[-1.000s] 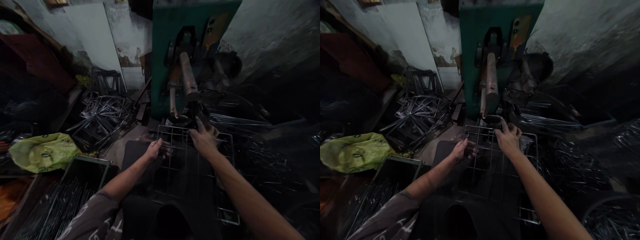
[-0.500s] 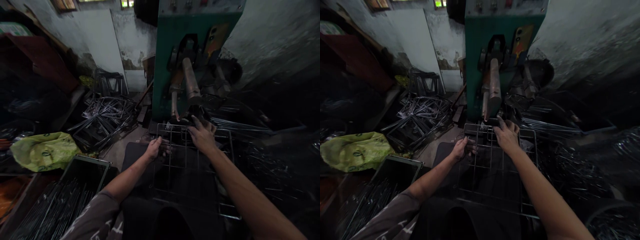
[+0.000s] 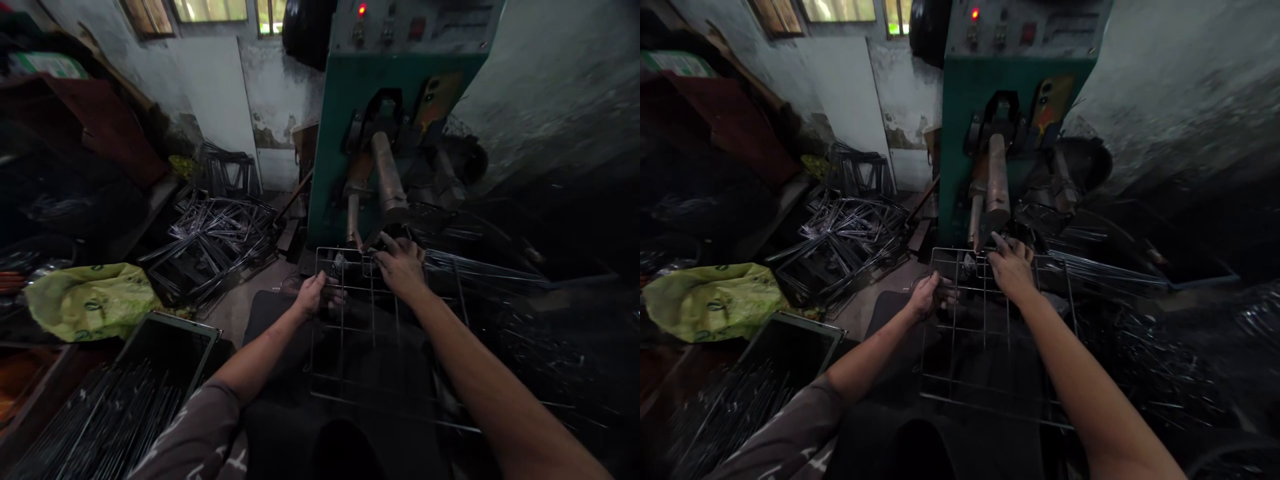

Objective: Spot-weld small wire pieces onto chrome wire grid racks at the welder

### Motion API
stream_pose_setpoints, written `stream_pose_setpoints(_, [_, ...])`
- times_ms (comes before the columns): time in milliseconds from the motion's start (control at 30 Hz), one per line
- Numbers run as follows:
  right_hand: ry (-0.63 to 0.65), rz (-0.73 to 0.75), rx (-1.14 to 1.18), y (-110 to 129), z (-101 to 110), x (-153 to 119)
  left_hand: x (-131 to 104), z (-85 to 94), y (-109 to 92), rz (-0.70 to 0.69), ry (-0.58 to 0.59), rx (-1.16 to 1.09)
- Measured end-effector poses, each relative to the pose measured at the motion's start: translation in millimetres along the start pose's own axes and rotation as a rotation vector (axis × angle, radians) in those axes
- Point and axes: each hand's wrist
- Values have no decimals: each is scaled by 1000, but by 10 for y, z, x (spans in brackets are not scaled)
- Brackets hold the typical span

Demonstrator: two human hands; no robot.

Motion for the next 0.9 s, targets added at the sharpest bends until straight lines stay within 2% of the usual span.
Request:
stream_pose_setpoints(633, [-22, 36, 98, -164, -222, 138, 148, -25, -49, -2, -9, 0])
stream_pose_setpoints(900, [-34, -43, 152, -115, -326, 137, 136, -14, -70, -29, -21, 46])
Point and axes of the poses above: each hand's wrist, its own x-axis towards the middle knuckle, its own z-axis out of the back of the hand, y = z × x
